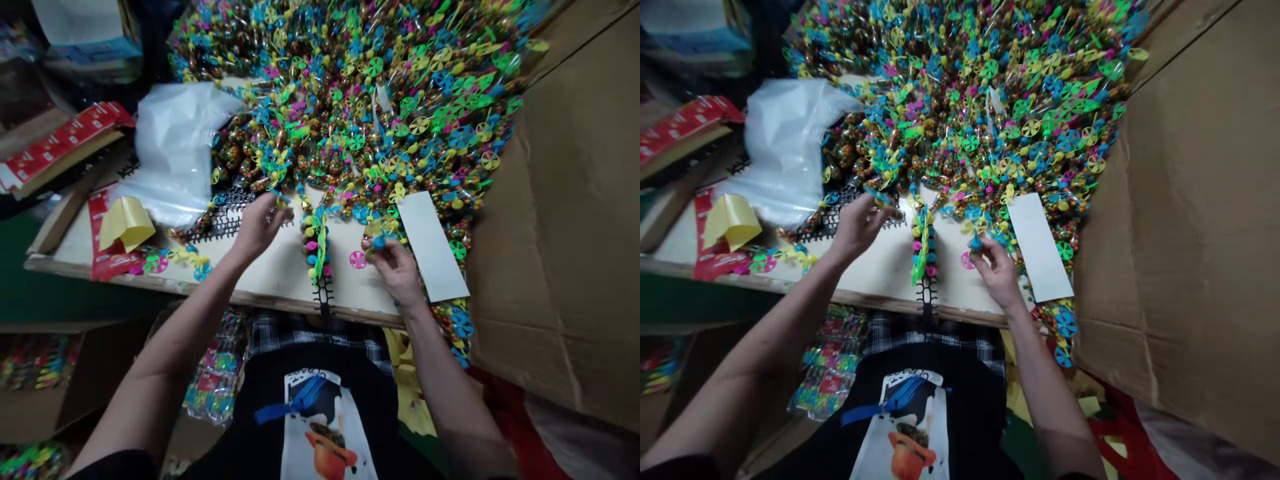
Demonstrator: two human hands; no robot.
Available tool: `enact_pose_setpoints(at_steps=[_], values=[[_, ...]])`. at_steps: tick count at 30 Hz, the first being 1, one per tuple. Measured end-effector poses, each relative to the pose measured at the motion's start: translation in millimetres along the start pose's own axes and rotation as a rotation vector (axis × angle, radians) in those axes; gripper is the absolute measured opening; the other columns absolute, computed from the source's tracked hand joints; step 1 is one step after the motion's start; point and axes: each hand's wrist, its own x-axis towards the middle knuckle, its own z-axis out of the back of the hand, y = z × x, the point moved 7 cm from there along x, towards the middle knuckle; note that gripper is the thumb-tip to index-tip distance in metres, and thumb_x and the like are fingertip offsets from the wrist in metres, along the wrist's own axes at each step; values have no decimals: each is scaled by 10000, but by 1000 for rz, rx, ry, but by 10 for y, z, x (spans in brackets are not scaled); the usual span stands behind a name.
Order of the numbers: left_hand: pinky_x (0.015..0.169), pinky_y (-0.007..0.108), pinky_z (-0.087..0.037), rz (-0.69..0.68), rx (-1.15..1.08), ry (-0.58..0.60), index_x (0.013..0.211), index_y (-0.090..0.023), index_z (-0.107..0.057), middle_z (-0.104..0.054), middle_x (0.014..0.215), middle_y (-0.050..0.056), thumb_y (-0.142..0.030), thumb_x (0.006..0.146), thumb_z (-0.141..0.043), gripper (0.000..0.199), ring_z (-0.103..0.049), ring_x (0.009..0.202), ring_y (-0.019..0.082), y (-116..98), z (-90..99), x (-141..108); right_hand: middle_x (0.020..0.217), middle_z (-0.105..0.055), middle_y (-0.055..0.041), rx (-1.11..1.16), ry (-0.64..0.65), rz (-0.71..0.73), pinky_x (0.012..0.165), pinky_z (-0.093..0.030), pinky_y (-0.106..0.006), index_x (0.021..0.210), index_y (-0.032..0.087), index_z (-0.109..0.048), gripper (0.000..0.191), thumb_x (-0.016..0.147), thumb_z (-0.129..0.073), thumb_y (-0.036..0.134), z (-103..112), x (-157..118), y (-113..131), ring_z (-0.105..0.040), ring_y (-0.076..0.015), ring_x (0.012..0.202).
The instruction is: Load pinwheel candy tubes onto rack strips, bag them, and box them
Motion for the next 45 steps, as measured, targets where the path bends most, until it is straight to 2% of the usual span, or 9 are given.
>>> enact_pose_setpoints(at_steps=[4,8,12,18,26,32,34,41,45], values=[[647,260,-499,123,-146,82,867,-184,-621,-668,862,55,-313,832,-538,157,-613,766,151,-44,-192,-746,958,-667,-36,-23,122,-59,828,-528,-337,981,246,-564,277,833,-587,479,-226,-411,-144,-639,-173,887],[738,287,-518,263,-325,43,943,-186,-625,-686,886,49,-299,785,-563,204,-638,811,162,-47,-393,-1031,996,-636,-60,-184,206,15,847,-510,-354,1005,229,-569,212,888,-493,388,-446,-522,-112,-608,-186,933],[762,286,-506,391,-469,-31,850,-182,-625,-683,809,23,-288,717,-615,171,-634,776,153,-92,-502,-1175,1033,-588,-87,-309,199,102,857,-501,-383,981,221,-567,172,847,-510,312,-559,-545,-55,-576,-216,973],[746,270,-483,497,-537,-64,749,-191,-643,-672,777,12,-285,682,-654,116,-599,742,143,-286,-524,-1365,970,-610,-64,-297,145,44,858,-498,-398,1014,231,-552,202,825,-533,301,-546,-575,-117,-597,-209,901],[714,237,-467,559,-586,-184,738,-194,-579,-616,747,-10,-287,682,-668,141,-571,725,120,-233,-419,-1431,963,-617,-19,267,-121,-211,799,-550,-354,952,259,-453,418,691,-682,492,-399,-557,-333,-636,-191,950],[521,184,-398,562,-774,-304,734,-205,-479,-553,635,-48,-293,699,-657,201,-497,532,74,-393,-150,-1409,989,-626,8,441,-195,-180,792,-553,-342,957,277,-475,388,697,-711,445,-314,-614,-82,-633,-157,927],[453,177,-341,571,-808,-205,706,-196,-497,-517,559,-58,-309,701,-656,196,-437,457,60,-560,-147,-1346,972,-639,2,414,-180,-138,840,-537,-348,963,273,-500,382,701,-715,451,-314,-643,103,-635,-160,932],[360,200,-219,625,-972,381,563,-165,-547,-454,389,-43,-515,620,-722,396,-354,332,54,-1150,-448,-1202,1031,-658,-32,242,57,-5,940,-488,-375,1020,269,-558,387,750,-663,525,-451,-723,687,-619,-193,1004],[349,202,-188,661,-1070,502,542,-163,-544,-462,378,-36,-518,553,-771,422,-359,320,54,-1256,-527,-1270,1061,-658,-42,237,117,-25,913,-500,-358,1038,261,-579,445,743,-639,589,-476,-772,726,-613,-203,1028]])
